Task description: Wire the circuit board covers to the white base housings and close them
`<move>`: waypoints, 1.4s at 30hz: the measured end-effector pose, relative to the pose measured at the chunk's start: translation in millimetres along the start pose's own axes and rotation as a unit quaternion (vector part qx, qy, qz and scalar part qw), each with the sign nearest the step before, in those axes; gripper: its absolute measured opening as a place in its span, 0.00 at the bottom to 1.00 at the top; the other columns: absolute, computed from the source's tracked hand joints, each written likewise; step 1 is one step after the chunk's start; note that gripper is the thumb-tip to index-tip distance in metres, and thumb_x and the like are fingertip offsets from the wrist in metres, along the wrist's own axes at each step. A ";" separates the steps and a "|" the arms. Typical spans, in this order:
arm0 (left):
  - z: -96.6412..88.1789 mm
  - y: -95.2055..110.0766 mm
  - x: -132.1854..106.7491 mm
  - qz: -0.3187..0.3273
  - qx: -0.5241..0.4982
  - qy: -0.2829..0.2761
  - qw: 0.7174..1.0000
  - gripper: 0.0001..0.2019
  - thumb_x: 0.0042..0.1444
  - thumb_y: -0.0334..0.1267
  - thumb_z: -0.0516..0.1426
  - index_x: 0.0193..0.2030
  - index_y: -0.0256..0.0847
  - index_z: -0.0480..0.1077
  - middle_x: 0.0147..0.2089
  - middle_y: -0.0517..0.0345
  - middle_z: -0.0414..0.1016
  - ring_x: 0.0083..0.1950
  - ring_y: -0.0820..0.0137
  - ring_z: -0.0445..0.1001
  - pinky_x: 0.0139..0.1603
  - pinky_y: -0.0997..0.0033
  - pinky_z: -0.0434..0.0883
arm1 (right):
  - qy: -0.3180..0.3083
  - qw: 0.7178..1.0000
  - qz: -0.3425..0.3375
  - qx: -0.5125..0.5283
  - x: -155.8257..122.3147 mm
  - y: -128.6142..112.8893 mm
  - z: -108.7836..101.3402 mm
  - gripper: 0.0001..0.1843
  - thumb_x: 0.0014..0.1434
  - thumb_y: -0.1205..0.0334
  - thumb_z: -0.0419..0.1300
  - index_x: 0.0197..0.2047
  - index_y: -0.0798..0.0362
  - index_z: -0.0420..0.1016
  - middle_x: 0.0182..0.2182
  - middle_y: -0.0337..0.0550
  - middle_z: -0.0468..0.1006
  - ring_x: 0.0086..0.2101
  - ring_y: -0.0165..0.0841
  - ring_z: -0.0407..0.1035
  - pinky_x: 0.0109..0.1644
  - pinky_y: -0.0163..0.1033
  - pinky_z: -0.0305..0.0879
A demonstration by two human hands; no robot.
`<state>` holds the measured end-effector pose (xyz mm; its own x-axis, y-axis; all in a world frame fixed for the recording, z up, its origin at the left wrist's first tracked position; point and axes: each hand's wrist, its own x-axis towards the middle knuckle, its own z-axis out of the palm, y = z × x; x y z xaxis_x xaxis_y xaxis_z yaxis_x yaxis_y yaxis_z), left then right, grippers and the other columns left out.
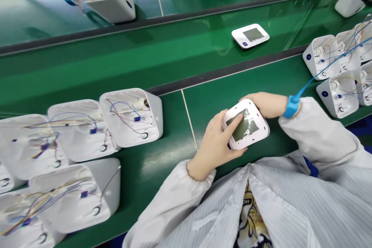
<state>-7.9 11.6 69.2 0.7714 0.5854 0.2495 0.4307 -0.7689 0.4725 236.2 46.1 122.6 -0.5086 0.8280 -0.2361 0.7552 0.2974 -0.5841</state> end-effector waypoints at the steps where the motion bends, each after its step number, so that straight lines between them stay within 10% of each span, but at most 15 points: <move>1: -0.6 -1.1 0.1 0.004 0.007 -0.018 1.000 0.48 0.48 0.50 0.67 0.72 0.41 0.50 0.68 0.32 0.49 0.68 0.38 0.55 0.63 0.38 0.63 | -0.009 0.999 -0.002 0.034 -4.2 5.5 -8.1 0.12 0.59 0.71 0.60 0.44 0.52 0.82 0.46 0.41 0.82 0.46 0.35 0.74 0.50 0.38 0.69; 5: -2.2 -3.2 1.8 0.001 0.023 -0.070 0.997 0.53 0.45 0.57 0.69 0.73 0.46 0.48 0.71 0.33 0.46 0.68 0.35 0.54 0.61 0.34 0.62 | 0.106 0.972 0.087 0.192 -24.8 20.6 -14.4 0.14 0.65 0.56 0.57 0.46 0.52 0.82 0.42 0.42 0.83 0.42 0.35 0.77 0.45 0.39 0.72; 12: 13.6 -6.3 13.2 0.000 0.025 -0.058 0.998 0.63 0.41 0.73 0.61 0.74 0.37 0.40 0.73 0.24 0.41 0.71 0.32 0.48 0.65 0.27 0.48 | 0.125 0.960 0.159 0.191 -51.4 14.1 28.4 0.27 0.67 0.42 0.51 0.32 0.52 0.81 0.31 0.42 0.83 0.33 0.36 0.76 0.38 0.39 0.70; 23: 37.8 14.0 24.1 -0.221 0.090 0.087 0.967 0.63 0.41 0.76 0.58 0.73 0.30 0.47 0.71 0.22 0.48 0.62 0.32 0.59 0.55 0.37 0.60 | 0.287 0.913 0.145 0.251 -55.1 4.3 97.2 0.37 0.57 0.45 0.64 0.66 0.50 0.65 0.60 0.53 0.71 0.57 0.48 0.68 0.59 0.56 0.67; 27: 42.1 19.3 14.7 -0.230 0.063 0.098 0.966 0.56 0.52 0.73 0.51 0.74 0.28 0.43 0.72 0.19 0.43 0.66 0.30 0.56 0.55 0.36 0.62 | 0.235 0.924 0.123 0.275 -37.2 14.3 85.1 0.35 0.57 0.49 0.65 0.66 0.49 0.65 0.59 0.50 0.73 0.55 0.46 0.70 0.57 0.54 0.69; 31: 26.8 -19.8 37.9 -0.209 -0.099 0.130 0.964 0.44 0.65 0.62 0.45 0.75 0.33 0.31 0.71 0.28 0.53 0.68 0.45 0.60 0.61 0.45 0.64 | 0.170 0.939 0.113 0.277 -28.1 21.8 63.0 0.34 0.57 0.51 0.66 0.65 0.48 0.66 0.57 0.49 0.74 0.55 0.46 0.70 0.58 0.56 0.68; 36: 13.0 -62.8 74.4 -0.213 -0.238 0.159 0.934 0.37 0.67 0.57 0.47 0.75 0.40 0.41 0.63 0.39 0.68 0.60 0.55 0.71 0.58 0.52 0.68 | 0.140 0.932 0.111 0.316 -23.5 20.5 58.8 0.34 0.56 0.52 0.67 0.64 0.47 0.66 0.58 0.48 0.74 0.56 0.45 0.69 0.62 0.58 0.64; 42: 13.7 -50.7 71.9 -0.229 -0.236 0.174 0.928 0.26 0.67 0.51 0.50 0.66 0.39 0.59 0.50 0.48 0.77 0.51 0.58 0.76 0.54 0.55 0.70 | 0.137 0.911 0.097 0.376 -21.2 21.5 54.5 0.36 0.54 0.52 0.68 0.64 0.48 0.66 0.60 0.48 0.72 0.59 0.45 0.66 0.65 0.56 0.60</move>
<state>32.2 89.1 51.5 0.3240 0.9341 0.1501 0.3590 -0.2682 0.8940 240.7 9.0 72.7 -0.1962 0.9484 -0.2490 0.2702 -0.1918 -0.9435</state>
